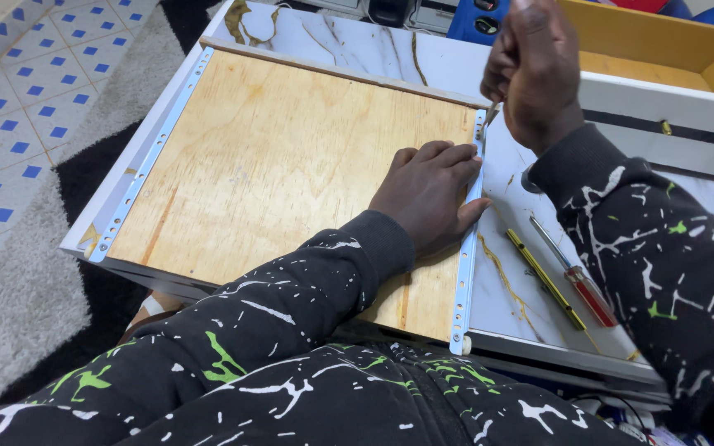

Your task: The person attaches metal drawer slides to a wooden drawer base using a screwdriver. They secure multiple screws along both sides of the drawer, then flip the drawer over and insert it into the cabinet frame.

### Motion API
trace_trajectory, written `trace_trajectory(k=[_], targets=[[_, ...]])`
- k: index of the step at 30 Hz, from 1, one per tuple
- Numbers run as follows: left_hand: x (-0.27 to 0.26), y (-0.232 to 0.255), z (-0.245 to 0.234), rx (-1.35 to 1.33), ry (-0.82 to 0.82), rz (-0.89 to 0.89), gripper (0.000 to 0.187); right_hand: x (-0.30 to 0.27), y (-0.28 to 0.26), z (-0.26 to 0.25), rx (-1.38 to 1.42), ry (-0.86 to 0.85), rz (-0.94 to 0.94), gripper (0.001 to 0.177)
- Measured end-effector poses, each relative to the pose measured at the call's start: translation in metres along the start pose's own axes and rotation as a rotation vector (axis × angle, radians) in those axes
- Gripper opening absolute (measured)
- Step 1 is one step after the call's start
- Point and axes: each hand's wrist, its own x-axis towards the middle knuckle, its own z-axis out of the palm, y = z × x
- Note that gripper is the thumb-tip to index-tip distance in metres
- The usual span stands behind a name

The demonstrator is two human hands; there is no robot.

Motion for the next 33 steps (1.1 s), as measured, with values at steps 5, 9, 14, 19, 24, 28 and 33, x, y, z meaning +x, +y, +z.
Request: trace_trajectory(k=[5, 9, 14, 19, 24, 28, 33], targets=[[0.0, 0.0, 0.0, 0.007, -0.006, 0.006, 0.059, 0.002, -0.008, 0.007, -0.017, -0.032, -0.02, 0.044], [0.0, 0.0, 0.0, 0.006, -0.009, 0.008, 0.059, -0.005, -0.017, 0.013, -0.123, -0.007, -0.014, 0.047], [0.0, -0.001, -0.001, -0.017, 0.0, 0.001, 0.057, -0.005, -0.043, 0.004, -0.261, -0.215, -0.013, 0.044], [0.0, 0.002, -0.003, -0.028, 0.02, 0.011, 0.056, -0.011, -0.043, -0.006, -0.587, -0.151, -0.119, 0.041], [0.008, -0.006, 0.004, -0.092, -0.049, -0.052, 0.041, -0.018, -0.028, 0.0, -0.751, 0.069, -0.267, 0.046], [0.053, -0.029, 0.019, -0.497, 0.205, -0.234, 0.038, -0.012, -0.035, 0.01, -0.724, 0.029, -0.219, 0.038], [0.088, -0.06, 0.035, -0.878, 0.217, -0.031, 0.021, -0.015, -0.062, 0.008, -0.828, -0.176, -0.226, 0.025]])
